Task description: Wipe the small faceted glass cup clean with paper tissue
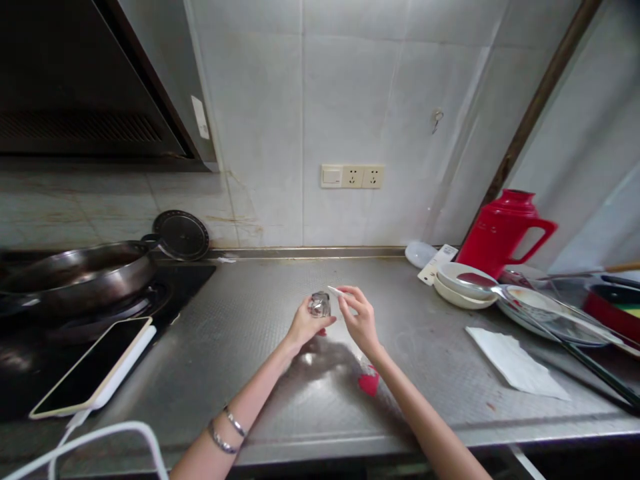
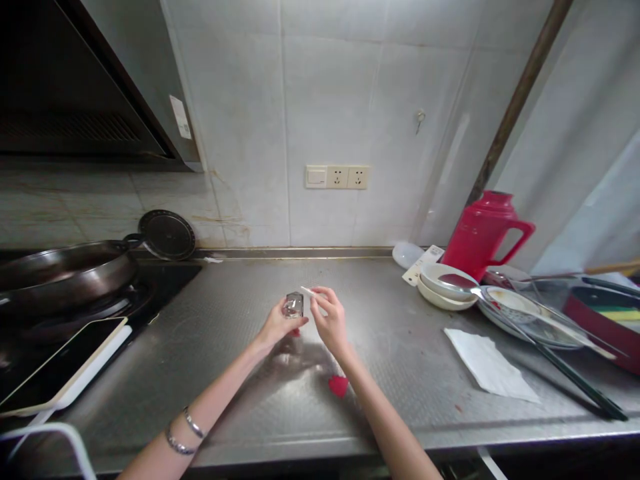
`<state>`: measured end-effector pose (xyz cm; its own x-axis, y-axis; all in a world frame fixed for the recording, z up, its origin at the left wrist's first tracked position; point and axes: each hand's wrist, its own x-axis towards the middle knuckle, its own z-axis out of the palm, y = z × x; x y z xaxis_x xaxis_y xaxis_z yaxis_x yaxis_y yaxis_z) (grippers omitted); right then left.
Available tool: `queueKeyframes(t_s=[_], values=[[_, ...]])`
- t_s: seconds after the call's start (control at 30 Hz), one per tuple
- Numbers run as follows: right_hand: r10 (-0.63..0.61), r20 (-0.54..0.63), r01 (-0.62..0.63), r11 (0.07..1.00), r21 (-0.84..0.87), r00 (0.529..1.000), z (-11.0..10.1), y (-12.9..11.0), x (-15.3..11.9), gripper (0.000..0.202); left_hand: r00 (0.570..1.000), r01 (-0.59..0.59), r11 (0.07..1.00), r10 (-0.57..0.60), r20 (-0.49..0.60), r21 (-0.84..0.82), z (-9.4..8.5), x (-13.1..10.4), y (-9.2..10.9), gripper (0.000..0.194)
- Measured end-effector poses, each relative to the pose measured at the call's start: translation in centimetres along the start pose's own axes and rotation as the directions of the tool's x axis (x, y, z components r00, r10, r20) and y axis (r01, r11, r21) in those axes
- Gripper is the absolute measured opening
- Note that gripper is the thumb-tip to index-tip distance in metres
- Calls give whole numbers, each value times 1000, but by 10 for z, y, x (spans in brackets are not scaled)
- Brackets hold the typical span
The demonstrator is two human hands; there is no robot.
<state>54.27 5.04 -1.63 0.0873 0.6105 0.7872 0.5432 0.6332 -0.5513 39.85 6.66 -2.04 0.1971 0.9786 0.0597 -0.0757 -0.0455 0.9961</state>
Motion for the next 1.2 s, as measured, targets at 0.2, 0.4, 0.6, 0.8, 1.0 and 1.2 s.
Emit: queueKeyframes(t_s=[0.2, 0.4, 0.6, 0.8, 1.0, 1.2], values=[[-62, 142, 50, 995, 82, 988, 15, 1, -1, 28, 999, 25, 1000, -25, 28, -9, -1, 3, -5, 64], [-162, 171, 147, 984, 97, 972, 12, -3, -13, 30, 999, 20, 1000, -19, 27, -19, -7, 5, -5, 63], [3, 89, -16, 988, 154, 996, 0, -7, -6, 25, 999, 36, 999, -36, 8, -14, -6, 3, 2, 61], [380, 68, -384, 891, 240, 923, 12, 4, 19, 35, 1000, -8, 1000, 8, -2, -16, -4, 3, 2, 60], [327, 461, -536, 711, 455, 825, 20, 2, 18, 41, 999, -41, 999, 41, 0, 15, -6, 6, -3, 59], [256, 491, -502, 723, 475, 833, 15, 0, 15, 53, 997, -71, 991, 70, 13, 110, -7, 9, -9, 55]])
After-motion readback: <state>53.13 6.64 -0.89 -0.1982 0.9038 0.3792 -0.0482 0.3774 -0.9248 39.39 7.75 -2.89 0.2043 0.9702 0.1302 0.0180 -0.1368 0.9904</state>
